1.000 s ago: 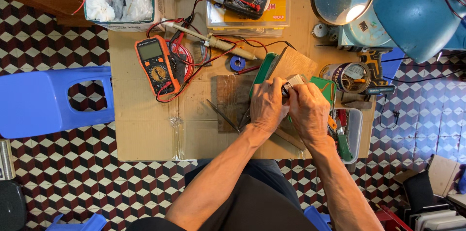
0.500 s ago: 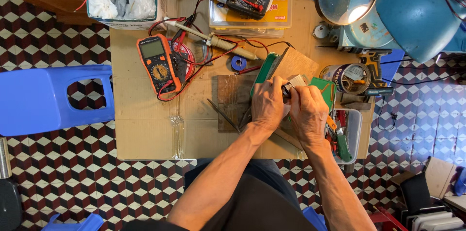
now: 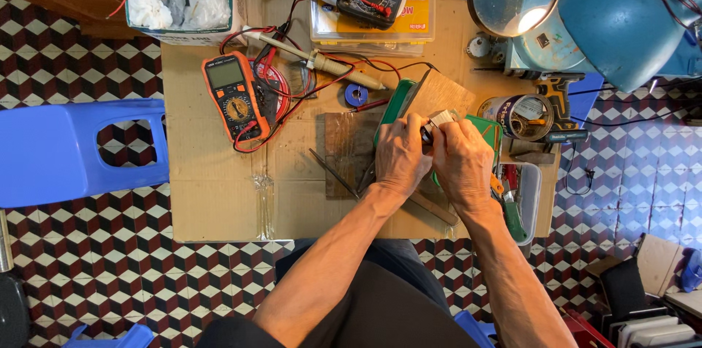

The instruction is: The person uses a screwdriver and hammer to adjust and secure a small electrical component on a workbench. They repeatedly tighten screws and tap the component into place while handling various tools and parts.

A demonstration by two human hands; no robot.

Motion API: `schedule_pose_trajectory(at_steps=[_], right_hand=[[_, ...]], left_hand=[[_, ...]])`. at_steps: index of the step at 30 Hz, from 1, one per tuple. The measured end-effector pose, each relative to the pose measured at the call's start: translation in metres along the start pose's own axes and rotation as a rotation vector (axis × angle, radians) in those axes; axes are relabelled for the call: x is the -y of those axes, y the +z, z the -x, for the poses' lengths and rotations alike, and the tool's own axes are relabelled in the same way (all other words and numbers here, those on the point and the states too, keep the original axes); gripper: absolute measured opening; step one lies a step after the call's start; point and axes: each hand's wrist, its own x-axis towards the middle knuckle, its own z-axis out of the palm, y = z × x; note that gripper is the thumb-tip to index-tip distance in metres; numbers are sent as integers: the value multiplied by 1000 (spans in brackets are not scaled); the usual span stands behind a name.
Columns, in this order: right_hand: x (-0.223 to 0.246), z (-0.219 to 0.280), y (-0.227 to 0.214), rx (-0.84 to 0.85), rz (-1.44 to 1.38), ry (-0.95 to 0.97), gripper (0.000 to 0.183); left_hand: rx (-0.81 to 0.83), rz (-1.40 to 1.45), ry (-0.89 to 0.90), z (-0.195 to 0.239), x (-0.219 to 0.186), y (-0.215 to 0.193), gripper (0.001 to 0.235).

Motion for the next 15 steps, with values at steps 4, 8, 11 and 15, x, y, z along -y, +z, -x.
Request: schedule_pose_trajectory(at_steps=[4,8,11,15], right_hand=[[5,4,2,-85,-57,-28,9],[7,5,0,-80,-78,6,6],[3,8,-11,8,-141,113,6],[-1,5,-24,37,-148,157,12]], left_hand=[[-16,26,12,-2,0,-2,54],[-18,-9,72,-2,3,-3,52],[-41,22,119,-2,0,0,54],[-23,34,108,-6,0,-1,58]])
